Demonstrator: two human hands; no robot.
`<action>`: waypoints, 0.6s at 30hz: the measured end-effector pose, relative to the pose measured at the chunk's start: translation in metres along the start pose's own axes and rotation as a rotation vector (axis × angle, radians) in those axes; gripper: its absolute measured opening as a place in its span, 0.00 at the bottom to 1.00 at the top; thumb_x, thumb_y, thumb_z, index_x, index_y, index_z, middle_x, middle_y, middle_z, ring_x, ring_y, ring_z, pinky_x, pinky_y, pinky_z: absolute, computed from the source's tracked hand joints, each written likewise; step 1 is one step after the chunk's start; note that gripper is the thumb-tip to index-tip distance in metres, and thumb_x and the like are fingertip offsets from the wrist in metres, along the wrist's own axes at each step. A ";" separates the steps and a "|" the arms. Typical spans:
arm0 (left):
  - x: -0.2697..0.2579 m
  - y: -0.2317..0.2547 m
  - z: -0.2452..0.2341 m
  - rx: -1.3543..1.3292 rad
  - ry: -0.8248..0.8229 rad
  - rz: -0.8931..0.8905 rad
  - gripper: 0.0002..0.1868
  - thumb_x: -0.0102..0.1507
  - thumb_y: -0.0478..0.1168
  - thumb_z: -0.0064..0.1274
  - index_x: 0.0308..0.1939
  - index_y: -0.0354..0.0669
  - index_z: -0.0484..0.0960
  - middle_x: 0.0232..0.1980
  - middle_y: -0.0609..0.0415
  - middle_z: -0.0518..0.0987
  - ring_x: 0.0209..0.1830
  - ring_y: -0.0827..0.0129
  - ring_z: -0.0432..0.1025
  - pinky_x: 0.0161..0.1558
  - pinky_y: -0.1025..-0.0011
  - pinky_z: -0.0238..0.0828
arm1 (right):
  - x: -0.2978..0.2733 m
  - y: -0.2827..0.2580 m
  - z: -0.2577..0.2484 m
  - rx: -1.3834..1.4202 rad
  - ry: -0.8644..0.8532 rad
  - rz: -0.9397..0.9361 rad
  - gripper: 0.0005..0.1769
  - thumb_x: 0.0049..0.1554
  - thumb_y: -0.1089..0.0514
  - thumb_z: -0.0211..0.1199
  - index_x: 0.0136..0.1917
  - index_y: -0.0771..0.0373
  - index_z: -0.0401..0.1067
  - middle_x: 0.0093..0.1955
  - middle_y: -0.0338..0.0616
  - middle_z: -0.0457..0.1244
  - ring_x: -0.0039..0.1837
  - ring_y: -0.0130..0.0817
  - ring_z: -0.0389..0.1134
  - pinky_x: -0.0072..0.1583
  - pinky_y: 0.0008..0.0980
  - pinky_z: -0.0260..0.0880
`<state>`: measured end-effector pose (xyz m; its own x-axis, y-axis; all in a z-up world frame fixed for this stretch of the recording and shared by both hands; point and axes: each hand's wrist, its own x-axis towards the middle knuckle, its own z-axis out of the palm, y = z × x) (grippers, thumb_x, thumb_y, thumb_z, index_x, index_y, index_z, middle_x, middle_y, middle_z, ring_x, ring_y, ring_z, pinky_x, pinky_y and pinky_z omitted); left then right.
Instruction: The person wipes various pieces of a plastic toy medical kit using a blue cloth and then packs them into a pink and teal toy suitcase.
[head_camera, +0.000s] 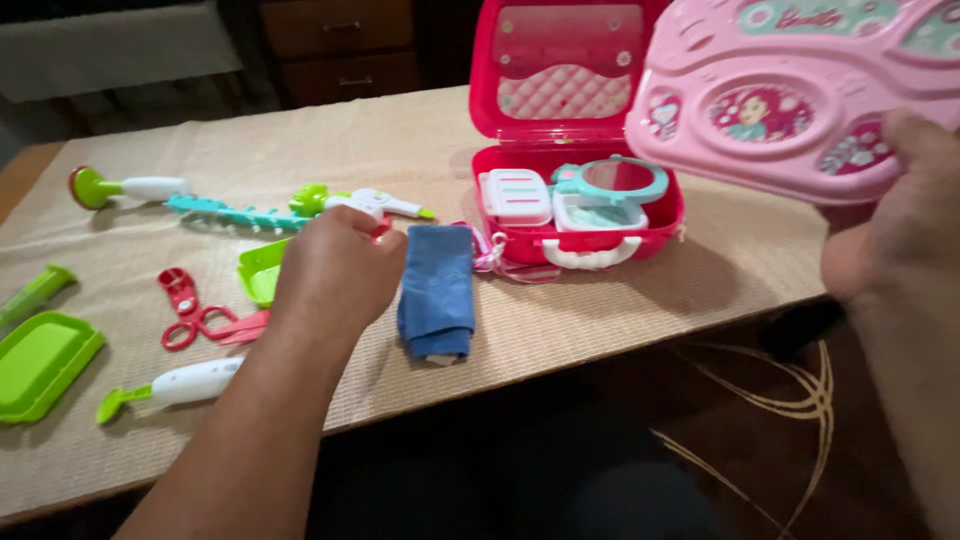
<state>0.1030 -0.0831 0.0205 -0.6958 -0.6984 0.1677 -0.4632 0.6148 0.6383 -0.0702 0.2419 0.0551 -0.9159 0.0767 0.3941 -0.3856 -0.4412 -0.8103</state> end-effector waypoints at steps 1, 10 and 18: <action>-0.002 -0.002 -0.002 0.016 -0.041 -0.022 0.21 0.60 0.51 0.55 0.50 0.42 0.87 0.47 0.36 0.85 0.49 0.49 0.81 0.55 0.59 0.77 | -0.004 0.001 0.006 -0.004 -0.008 0.012 0.22 0.62 0.62 0.51 0.70 0.65 0.61 0.63 0.47 0.67 0.64 0.37 0.74 0.64 0.39 0.74; -0.004 0.018 0.018 0.347 -0.254 -0.179 0.35 0.61 0.67 0.56 0.56 0.40 0.83 0.59 0.41 0.80 0.60 0.48 0.75 0.56 0.51 0.74 | -0.041 0.007 0.040 -0.076 0.012 0.193 0.22 0.63 0.62 0.50 0.70 0.66 0.60 0.64 0.47 0.68 0.64 0.35 0.75 0.66 0.39 0.72; 0.013 0.005 0.051 0.263 -0.270 -0.136 0.30 0.59 0.58 0.60 0.55 0.39 0.83 0.59 0.38 0.79 0.60 0.46 0.75 0.58 0.54 0.73 | -0.051 0.015 0.056 -0.007 -0.036 0.353 0.23 0.64 0.59 0.48 0.70 0.67 0.60 0.64 0.48 0.66 0.64 0.37 0.72 0.67 0.44 0.70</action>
<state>0.0639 -0.0701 -0.0129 -0.7216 -0.6798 -0.1311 -0.6613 0.6207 0.4211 -0.0232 0.1812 0.0478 -0.9884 -0.1109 0.1038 -0.0467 -0.4286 -0.9023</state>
